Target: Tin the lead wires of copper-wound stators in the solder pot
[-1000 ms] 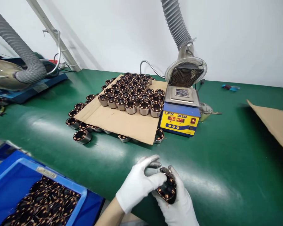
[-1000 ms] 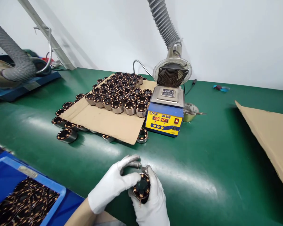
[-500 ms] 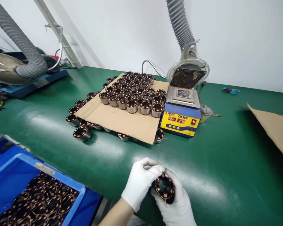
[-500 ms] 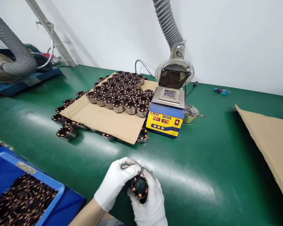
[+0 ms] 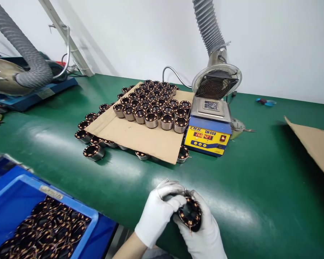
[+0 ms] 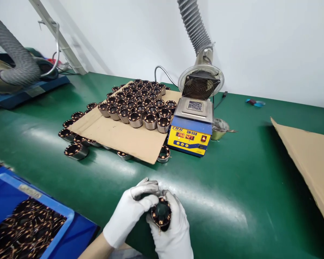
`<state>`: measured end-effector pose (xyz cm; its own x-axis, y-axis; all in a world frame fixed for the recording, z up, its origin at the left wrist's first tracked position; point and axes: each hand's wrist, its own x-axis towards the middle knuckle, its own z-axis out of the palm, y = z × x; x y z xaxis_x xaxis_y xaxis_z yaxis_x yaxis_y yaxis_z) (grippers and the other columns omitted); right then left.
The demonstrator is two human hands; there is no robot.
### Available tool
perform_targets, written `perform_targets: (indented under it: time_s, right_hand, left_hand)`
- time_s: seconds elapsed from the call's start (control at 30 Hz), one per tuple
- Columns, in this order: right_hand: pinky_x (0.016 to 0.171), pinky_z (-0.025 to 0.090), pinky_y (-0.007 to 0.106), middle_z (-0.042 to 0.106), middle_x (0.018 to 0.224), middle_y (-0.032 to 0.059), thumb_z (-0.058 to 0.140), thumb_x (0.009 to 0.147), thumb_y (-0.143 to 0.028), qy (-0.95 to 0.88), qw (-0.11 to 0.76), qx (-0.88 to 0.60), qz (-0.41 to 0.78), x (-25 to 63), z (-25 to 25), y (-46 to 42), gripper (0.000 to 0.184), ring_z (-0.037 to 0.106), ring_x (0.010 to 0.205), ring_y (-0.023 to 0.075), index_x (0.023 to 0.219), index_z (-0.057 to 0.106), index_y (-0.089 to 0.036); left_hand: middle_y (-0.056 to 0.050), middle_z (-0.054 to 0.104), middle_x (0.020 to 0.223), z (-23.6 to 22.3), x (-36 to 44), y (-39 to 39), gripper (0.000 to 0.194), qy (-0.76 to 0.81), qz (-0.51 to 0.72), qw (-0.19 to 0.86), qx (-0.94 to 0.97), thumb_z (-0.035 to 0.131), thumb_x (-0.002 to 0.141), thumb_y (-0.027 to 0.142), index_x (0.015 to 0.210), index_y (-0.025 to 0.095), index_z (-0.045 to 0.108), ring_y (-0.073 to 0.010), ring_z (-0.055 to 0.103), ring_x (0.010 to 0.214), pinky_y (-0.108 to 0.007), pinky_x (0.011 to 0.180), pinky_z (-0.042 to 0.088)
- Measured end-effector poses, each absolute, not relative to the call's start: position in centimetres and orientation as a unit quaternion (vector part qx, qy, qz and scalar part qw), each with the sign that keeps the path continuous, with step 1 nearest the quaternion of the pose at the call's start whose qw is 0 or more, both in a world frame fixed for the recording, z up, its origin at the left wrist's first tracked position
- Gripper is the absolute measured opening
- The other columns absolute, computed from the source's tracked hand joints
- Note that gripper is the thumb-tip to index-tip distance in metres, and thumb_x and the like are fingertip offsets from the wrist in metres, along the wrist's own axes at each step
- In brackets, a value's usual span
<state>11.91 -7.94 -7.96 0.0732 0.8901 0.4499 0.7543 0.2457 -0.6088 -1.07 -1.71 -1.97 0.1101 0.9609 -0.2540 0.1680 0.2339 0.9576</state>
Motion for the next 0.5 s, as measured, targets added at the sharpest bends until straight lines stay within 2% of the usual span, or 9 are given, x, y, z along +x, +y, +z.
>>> perform_targets:
  time_s: [0.07, 0.17, 0.27, 0.33, 0.4, 0.5]
  right_hand:
    - [0.069, 0.059, 0.036, 0.067, 0.104, 0.0170, 0.059, 0.080, -0.043, -0.663, 0.410, -0.617, 0.108, 11.9, -8.4, -8.1, 0.059, 0.068, 0.088, 0.0279, 0.128, 0.038, -0.015]
    - [0.079, 0.056, 0.045, 0.065, 0.109, 0.0162, 0.062, 0.073, -0.048, -0.625, 0.417, -0.651, 0.109, 11.6, -9.0, -8.1, 0.064, 0.064, 0.096, 0.0308, 0.125, 0.043, -0.017]
    - [0.085, 0.052, 0.051, 0.064, 0.112, 0.0150, 0.068, 0.066, -0.048, -0.596, 0.424, -0.674, 0.105, 11.0, -9.2, -8.1, 0.061, 0.061, 0.102, 0.0333, 0.117, 0.050, -0.020]
    - [0.087, 0.050, 0.050, 0.065, 0.109, 0.0138, 0.071, 0.062, -0.043, -0.574, 0.437, -0.679, 0.135, 10.7, -8.7, -8.3, 0.056, 0.061, 0.102, 0.0328, 0.110, 0.053, -0.021]
    - [0.081, 0.054, 0.044, 0.069, 0.100, 0.0113, 0.070, 0.060, -0.035, -0.530, 0.447, -0.684, 0.224, 11.2, -7.8, -8.1, 0.048, 0.065, 0.094, 0.0303, 0.103, 0.055, -0.022]
    - [0.057, 0.057, 0.034, 0.072, 0.078, 0.0059, 0.068, 0.059, -0.030, -0.456, 0.443, -0.646, 0.422, 13.9, -5.5, -6.5, 0.041, 0.069, 0.065, 0.0245, 0.097, 0.055, -0.022]
  left_hand:
    - [-0.004, 0.073, 0.083, -2.0, -0.9, -1.8, 0.011, 0.574, 0.379, 0.552, 0.472, 0.063, 0.062, 0.025, 0.070, 0.022, 0.071, -0.0263, 0.060, 0.100, -0.041, 0.103, 0.035]
    - [-0.007, 0.072, 0.096, -1.6, -1.2, -2.0, 0.025, 0.579, 0.356, 0.578, 0.451, 0.063, 0.065, 0.031, 0.086, 0.018, 0.071, -0.0280, 0.060, 0.104, -0.040, 0.095, 0.045]
    - [-0.007, 0.071, 0.099, -1.6, -2.2, -2.5, 0.025, 0.583, 0.324, 0.543, 0.510, 0.062, 0.067, 0.030, 0.088, 0.019, 0.071, -0.0296, 0.054, 0.113, -0.041, 0.097, 0.043]
    - [-0.006, 0.071, 0.101, -2.2, -3.2, -3.1, 0.022, 0.590, 0.312, 0.497, 0.554, 0.063, 0.068, 0.027, 0.087, 0.022, 0.071, -0.0302, 0.051, 0.118, -0.043, 0.101, 0.041]
    - [-0.005, 0.069, 0.106, -3.2, -4.4, -3.9, 0.023, 0.590, 0.303, 0.440, 0.606, 0.065, 0.069, 0.028, 0.090, 0.025, 0.071, -0.0306, 0.050, 0.118, -0.045, 0.101, 0.042]
    - [-0.003, 0.068, 0.111, -5.0, -6.3, -4.9, 0.027, 0.554, 0.309, 0.322, 0.702, 0.068, 0.071, 0.031, 0.098, 0.032, 0.069, -0.0285, 0.056, 0.113, -0.039, 0.096, 0.048]
